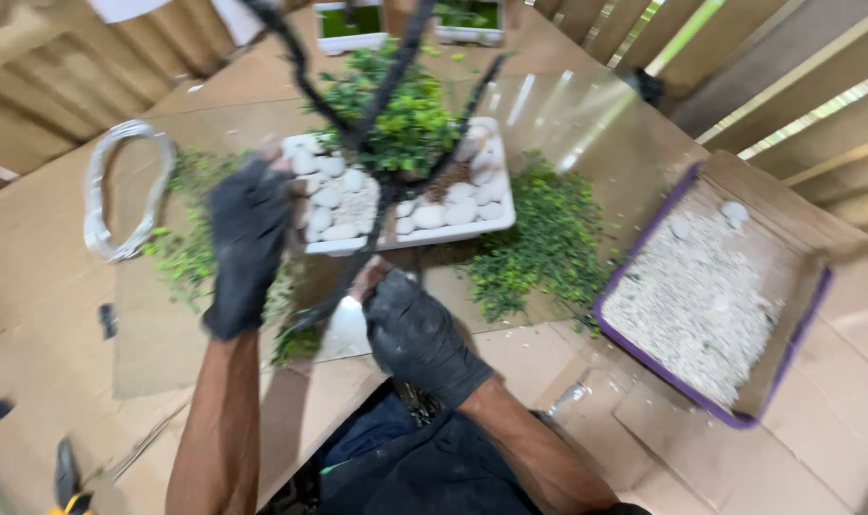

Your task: Adding artificial foliage to the branches of a decorative tree arrangement in a pot.

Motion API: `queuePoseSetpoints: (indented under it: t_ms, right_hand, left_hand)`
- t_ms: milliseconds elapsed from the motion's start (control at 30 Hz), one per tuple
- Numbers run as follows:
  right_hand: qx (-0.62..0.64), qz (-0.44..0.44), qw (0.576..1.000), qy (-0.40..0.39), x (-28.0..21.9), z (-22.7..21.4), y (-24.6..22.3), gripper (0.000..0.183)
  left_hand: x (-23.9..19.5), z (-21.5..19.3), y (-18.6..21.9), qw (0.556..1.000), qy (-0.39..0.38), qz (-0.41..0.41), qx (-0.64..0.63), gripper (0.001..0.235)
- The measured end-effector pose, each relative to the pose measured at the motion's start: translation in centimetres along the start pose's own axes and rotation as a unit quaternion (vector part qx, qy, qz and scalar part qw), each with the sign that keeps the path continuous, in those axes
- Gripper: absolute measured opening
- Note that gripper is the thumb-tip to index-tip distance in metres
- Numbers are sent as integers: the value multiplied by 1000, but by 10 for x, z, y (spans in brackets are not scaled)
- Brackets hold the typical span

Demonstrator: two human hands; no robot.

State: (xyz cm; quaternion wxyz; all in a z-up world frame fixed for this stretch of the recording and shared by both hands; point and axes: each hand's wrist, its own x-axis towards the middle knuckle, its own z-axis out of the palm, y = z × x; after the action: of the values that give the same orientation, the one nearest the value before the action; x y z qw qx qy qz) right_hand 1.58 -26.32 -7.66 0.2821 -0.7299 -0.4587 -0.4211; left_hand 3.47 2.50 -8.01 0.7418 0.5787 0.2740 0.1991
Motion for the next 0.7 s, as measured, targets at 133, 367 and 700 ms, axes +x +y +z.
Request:
queuePoseSetpoints:
  t_ms: [133, 367, 700]
  right_hand:
    - [350, 173, 898, -205, -4, -73, 38, 31]
    - [146, 212, 960, -106, -14, -148, 140, 11]
    - [-46, 486, 837, -246, -55, -206, 316, 24]
  left_hand:
    - [-139, 42, 29, 700, 216, 423, 534, 15]
    - [-227, 134, 4, 930, 101, 212, 284, 16]
    - [-217, 267, -204, 911, -385, -7, -151, 47]
